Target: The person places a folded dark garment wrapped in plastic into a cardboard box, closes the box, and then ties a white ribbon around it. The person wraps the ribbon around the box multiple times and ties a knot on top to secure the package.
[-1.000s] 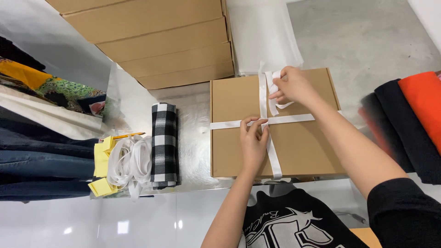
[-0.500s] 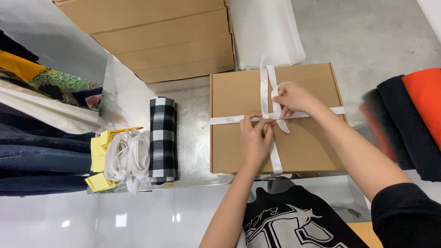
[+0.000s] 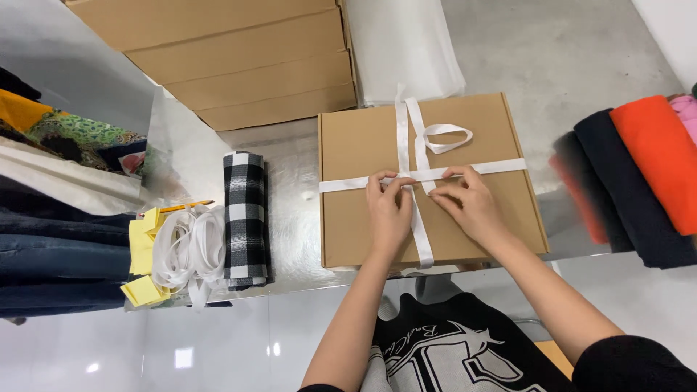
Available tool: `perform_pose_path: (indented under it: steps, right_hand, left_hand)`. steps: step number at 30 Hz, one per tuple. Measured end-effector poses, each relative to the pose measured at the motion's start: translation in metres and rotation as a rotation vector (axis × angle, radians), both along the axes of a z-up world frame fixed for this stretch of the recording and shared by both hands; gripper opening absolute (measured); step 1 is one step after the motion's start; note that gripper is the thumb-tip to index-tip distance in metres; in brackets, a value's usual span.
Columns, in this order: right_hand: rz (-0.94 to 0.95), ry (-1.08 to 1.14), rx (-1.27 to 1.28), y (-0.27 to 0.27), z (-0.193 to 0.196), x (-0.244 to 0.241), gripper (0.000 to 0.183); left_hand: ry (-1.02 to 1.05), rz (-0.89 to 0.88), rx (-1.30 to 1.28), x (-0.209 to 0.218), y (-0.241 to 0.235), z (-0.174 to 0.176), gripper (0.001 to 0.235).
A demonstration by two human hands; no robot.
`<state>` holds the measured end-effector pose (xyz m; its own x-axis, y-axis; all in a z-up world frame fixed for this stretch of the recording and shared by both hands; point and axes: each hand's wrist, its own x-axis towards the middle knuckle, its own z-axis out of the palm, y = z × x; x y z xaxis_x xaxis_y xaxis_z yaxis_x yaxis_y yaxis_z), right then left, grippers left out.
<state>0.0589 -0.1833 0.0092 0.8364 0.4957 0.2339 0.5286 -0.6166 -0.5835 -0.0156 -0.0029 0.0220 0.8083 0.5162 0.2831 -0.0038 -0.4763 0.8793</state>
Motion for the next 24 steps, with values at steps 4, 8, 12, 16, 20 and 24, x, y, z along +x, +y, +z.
perform_pose_path:
  steps: [4,8,12,16,20,24]
  right_hand:
    - [0.041,-0.028,0.014,-0.001,0.018,-0.005,0.005]
    - [0.118,-0.015,0.004,-0.005,0.052,-0.02,0.007]
    - [0.145,0.446,0.159,-0.009,0.092,-0.04,0.052]
    - [0.234,0.489,0.077,-0.009,0.087,-0.057,0.084]
    - [0.248,0.154,0.115,-0.014,0.067,-0.075,0.018]
    - [0.185,-0.021,0.142,-0.004,0.12,-0.108,0.016]
  left_hand:
    - [-0.015,-0.152,0.099,-0.009,0.0,0.007,0.03]
    - [0.029,-0.309,0.216,-0.017,-0.002,0.001,0.023]
    - [0.012,-0.369,-0.006,-0.031,-0.01,-0.015,0.01]
    - [0.02,-0.392,-0.078,-0.049,-0.013,0.009,0.008]
    - [0.002,-0.361,-0.146,-0.051,-0.014,0.001,0.005]
    - [-0.011,-0.253,-0.088,-0.051,0.001,0.018,0.027]
